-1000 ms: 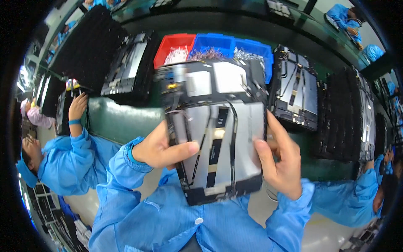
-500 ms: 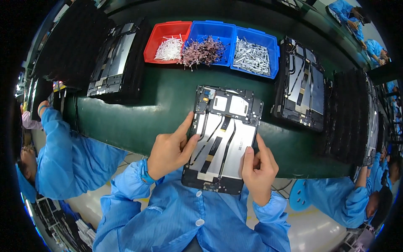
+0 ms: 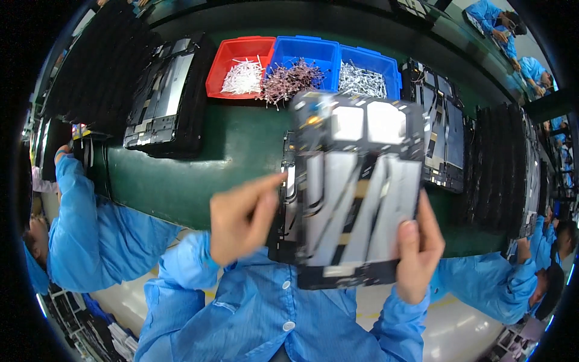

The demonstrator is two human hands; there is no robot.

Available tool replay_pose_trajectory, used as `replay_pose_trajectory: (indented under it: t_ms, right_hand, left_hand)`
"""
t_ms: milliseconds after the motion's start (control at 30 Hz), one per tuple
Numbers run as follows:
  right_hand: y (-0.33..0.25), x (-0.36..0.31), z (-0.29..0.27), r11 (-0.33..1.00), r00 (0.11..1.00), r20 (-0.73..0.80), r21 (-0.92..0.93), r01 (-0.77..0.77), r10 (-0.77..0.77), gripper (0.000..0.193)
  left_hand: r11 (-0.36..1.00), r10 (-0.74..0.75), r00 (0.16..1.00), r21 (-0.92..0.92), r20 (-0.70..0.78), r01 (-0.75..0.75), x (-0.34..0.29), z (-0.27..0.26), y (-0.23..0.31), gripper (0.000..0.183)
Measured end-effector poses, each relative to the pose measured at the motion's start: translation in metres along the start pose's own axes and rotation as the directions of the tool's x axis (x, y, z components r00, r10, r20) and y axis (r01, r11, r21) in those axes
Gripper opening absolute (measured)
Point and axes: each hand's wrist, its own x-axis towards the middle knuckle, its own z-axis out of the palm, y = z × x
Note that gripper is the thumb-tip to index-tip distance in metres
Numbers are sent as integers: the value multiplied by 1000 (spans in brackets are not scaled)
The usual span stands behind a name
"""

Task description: The person assembles tablet frames by taking them from a stack, connecting internal wires by hand, attaching small side components by hand, and placing the assembled frames onto a stack.

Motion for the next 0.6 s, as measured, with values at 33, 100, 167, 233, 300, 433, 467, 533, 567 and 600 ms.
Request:
replay_pose_trajectory:
  t_ms: [33,100,167,233,300,433,467,533,567,600]
  right_hand:
    - [11,15,-14,998,995,-86,-14,55,-56,51]
    - [15,48,-44,993,983,-149,29,117,-111,51]
    - [-1,77,-61,983,986,-141,144,112,-91,51]
    - [-6,103,-79,978,986,-135,168,124,-101,49]
    - [6,134,-96,972,989,-114,204,120,-99,48]
    - [7,171,-99,987,995,-101,158,39,-23,51]
    - [5,174,-97,990,996,-89,141,28,-15,52]
    - [4,181,-102,992,997,-71,126,3,6,51]
    - [4,183,-102,993,998,-43,111,-31,36,51]
    - [3,184,-100,993,999,-35,113,-31,35,51]
  left_hand:
    - [988,-152,983,4,-105,153,17,2,-9,28]
    - [973,-171,967,118,-191,196,53,-3,-47,25]
    - [957,-145,951,206,-272,205,69,-8,-81,29]
    - [961,-161,951,177,-265,212,74,-5,-99,29]
    - [966,-141,952,171,-273,192,75,-3,-111,23]
    - [976,-21,955,200,-297,84,74,-4,-111,13]
    - [979,-14,956,192,-292,72,73,-2,-109,13]
    - [985,5,962,169,-271,43,73,-4,-108,12]
    - [987,43,965,162,-260,-1,72,-5,-111,12]
    - [986,41,964,168,-264,4,72,-4,-111,12]
